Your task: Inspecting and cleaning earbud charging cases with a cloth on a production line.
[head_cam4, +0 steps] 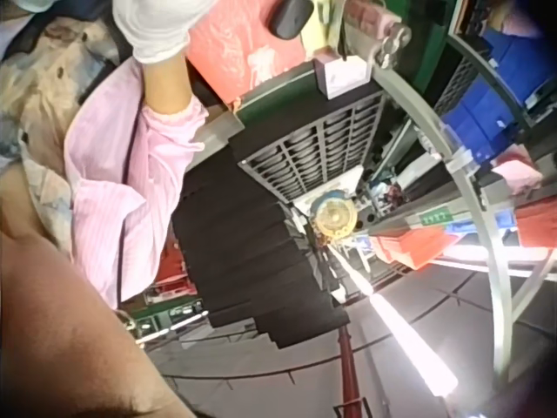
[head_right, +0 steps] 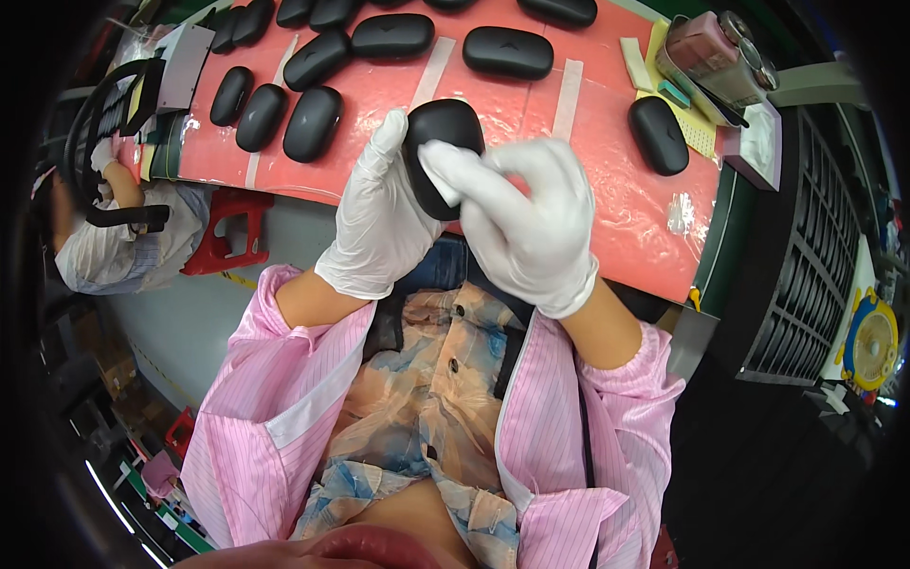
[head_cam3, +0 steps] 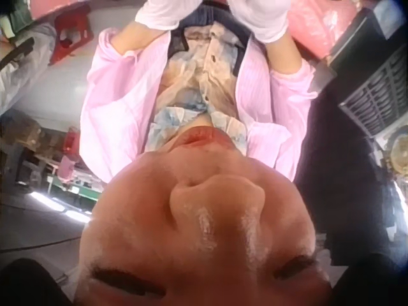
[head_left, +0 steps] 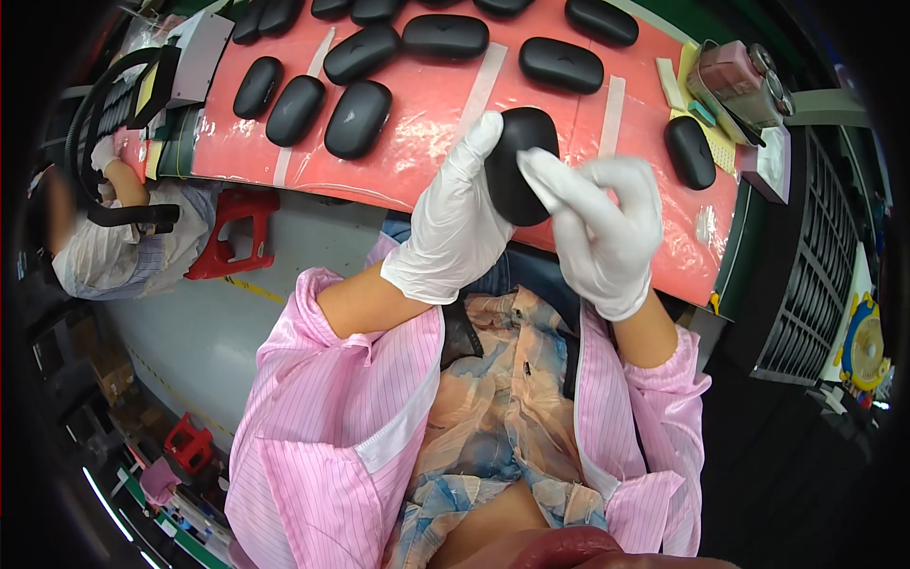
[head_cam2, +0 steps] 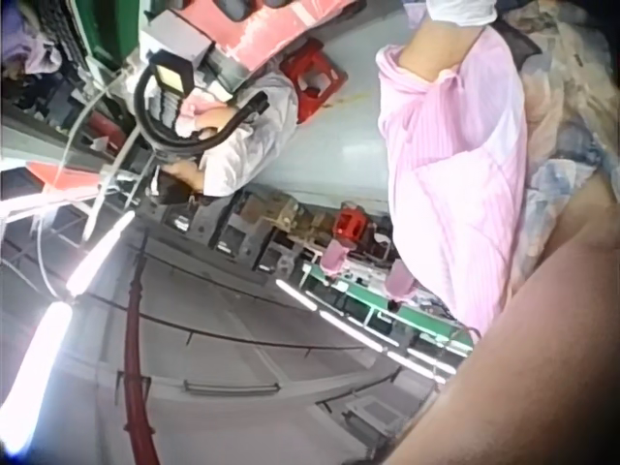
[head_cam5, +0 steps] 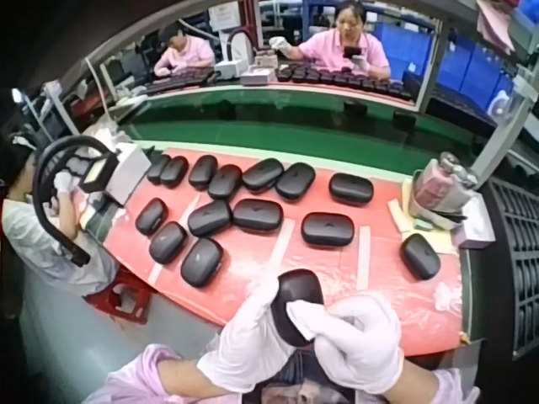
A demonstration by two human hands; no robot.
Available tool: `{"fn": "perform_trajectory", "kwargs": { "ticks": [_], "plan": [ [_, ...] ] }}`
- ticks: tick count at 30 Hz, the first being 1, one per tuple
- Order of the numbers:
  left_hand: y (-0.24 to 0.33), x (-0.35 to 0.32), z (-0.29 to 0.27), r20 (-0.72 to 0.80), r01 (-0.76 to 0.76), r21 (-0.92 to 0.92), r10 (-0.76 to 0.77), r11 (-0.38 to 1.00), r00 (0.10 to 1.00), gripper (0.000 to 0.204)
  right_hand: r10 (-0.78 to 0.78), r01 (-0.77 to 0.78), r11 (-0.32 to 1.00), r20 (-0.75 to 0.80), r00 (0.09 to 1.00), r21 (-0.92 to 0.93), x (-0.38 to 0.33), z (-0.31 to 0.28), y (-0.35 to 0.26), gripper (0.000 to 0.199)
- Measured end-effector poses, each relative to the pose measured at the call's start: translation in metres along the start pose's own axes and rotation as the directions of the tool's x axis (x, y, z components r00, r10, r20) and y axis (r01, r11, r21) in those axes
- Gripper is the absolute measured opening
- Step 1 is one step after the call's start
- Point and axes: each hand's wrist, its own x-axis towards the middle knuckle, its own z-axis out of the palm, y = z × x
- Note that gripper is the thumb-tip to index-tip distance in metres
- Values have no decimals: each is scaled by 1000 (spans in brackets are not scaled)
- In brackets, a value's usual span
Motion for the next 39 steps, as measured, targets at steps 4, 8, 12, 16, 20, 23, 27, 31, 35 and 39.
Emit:
{"fn": "perform_trajectory", "kwargs": {
  "ticks": [4, 8, 12, 16, 20, 23, 27, 31, 35, 39],
  "plan": [
    [3, 4, -1, -78, 17, -31, -19, 999, 997, 29, -108, 116, 993, 252, 962, -18, 1, -4, -2, 43],
    [0, 6, -12, -48, -19, 19, 20, 1000, 999, 37, -81, 82, 997, 303, 950, 7, -28, -5, 0, 44],
    [-1, 3, -3, -112, -6, 40, 11, 999, 994, 30, 31, -34, 999, 133, 991, 20, -14, -6, -2, 47],
    [1, 1, -8, -78, 4, 52, 0, 999, 997, 33, -47, 49, 999, 178, 983, -7, 5, -1, 3, 43],
    [3, 4, -9, -112, -4, 14, 6, 1000, 994, 36, -31, 0, 994, 284, 958, 108, -31, 1, 0, 36],
    [7, 3, -9, -23, -31, -55, 29, 998, 999, 38, 99, -122, 985, 174, 980, 125, -41, -10, 1, 31],
    [13, 2, -6, -112, -4, 47, 9, 999, 994, 38, 465, -455, 849, 31, 885, 269, -46, -12, 10, 22],
    [16, 10, -18, -203, 76, -47, -84, 996, 976, 41, 538, -516, 769, 52, 841, 377, -21, -17, 18, 22],
    [6, 12, -23, -12, 194, -101, -197, 976, 980, 48, 409, -429, 845, 132, 903, 321, 29, -7, 21, 25],
    [7, 7, -8, -293, 132, -176, -180, 976, 939, 58, -42, -5, 982, 248, 968, 187, 13, 10, 7, 37]
  ]
}}
